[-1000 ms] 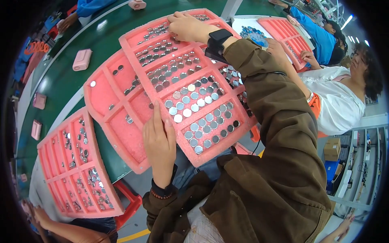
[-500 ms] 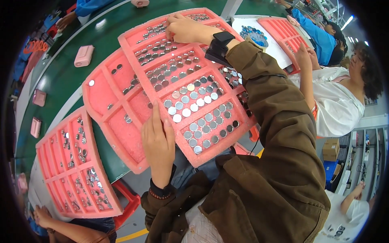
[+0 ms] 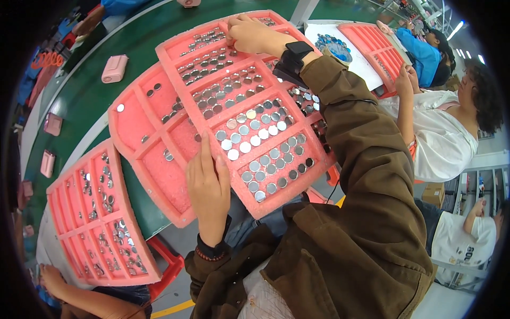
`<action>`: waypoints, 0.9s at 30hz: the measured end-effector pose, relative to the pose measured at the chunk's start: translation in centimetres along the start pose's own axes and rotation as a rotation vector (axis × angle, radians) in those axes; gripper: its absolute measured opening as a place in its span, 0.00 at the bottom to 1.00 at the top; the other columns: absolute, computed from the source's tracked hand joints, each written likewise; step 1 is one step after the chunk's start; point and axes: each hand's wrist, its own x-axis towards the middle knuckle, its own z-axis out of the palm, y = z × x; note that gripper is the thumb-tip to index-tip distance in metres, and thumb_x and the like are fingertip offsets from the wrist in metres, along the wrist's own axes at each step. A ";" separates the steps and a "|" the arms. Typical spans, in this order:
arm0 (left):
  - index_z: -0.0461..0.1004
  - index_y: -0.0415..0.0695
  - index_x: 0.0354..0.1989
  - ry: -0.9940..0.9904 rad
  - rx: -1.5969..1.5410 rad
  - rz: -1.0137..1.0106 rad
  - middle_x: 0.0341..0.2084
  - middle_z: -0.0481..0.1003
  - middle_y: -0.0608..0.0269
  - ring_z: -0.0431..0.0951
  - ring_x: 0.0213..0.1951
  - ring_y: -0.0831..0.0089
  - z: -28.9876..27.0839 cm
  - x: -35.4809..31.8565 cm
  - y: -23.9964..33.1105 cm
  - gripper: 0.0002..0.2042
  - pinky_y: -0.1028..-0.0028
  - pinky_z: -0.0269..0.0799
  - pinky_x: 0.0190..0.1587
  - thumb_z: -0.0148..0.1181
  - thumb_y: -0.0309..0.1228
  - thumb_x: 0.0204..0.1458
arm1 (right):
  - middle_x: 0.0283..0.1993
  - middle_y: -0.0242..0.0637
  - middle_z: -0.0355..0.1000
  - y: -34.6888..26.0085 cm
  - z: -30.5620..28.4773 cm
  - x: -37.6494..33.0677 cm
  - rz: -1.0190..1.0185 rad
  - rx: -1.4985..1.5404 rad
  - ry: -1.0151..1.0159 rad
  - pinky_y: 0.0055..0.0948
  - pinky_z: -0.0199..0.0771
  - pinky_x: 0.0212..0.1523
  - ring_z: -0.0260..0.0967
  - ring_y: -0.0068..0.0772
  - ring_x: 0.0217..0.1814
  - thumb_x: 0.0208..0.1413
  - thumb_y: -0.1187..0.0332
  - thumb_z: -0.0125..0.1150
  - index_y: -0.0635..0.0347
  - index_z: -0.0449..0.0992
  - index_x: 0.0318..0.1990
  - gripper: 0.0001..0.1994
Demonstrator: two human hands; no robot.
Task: Sorting and preparing small electronic components into foam trays.
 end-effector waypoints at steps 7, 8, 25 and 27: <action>0.59 0.36 0.61 -0.016 0.011 -0.021 0.37 0.70 0.50 0.70 0.38 0.57 0.1 0.0 0.0 0.26 0.62 0.67 0.45 0.53 0.26 0.52 | 0.45 0.34 0.66 -1.2 -1.5 -0.3 0.025 0.008 -0.133 0.34 0.60 0.58 0.57 0.39 0.56 0.42 0.80 0.47 0.58 0.80 0.33 0.14; 0.59 0.36 0.61 -0.016 0.007 -0.021 0.37 0.70 0.50 0.70 0.38 0.57 0.0 0.0 0.0 0.26 0.62 0.67 0.45 0.53 0.26 0.52 | 0.44 0.34 0.67 -1.2 -1.4 -0.2 0.006 0.031 -0.136 0.34 0.61 0.57 0.58 0.39 0.55 0.43 0.80 0.48 0.58 0.79 0.33 0.14; 0.61 0.36 0.60 0.068 0.014 0.006 0.37 0.70 0.50 0.71 0.40 0.58 0.4 -0.2 -0.6 0.26 0.63 0.67 0.47 0.55 0.29 0.51 | 0.40 0.42 0.71 -15.5 3.6 12.7 -0.277 0.073 -0.284 0.39 0.70 0.45 0.69 0.44 0.45 0.44 0.66 0.63 0.59 0.75 0.34 0.10; 0.61 0.36 0.60 0.068 0.011 0.010 0.37 0.70 0.50 0.71 0.40 0.58 0.3 -0.3 -0.9 0.26 0.64 0.67 0.48 0.55 0.29 0.51 | 0.39 0.42 0.71 -16.0 3.9 13.0 -0.268 0.091 -0.303 0.39 0.70 0.44 0.69 0.45 0.44 0.43 0.66 0.64 0.59 0.75 0.34 0.11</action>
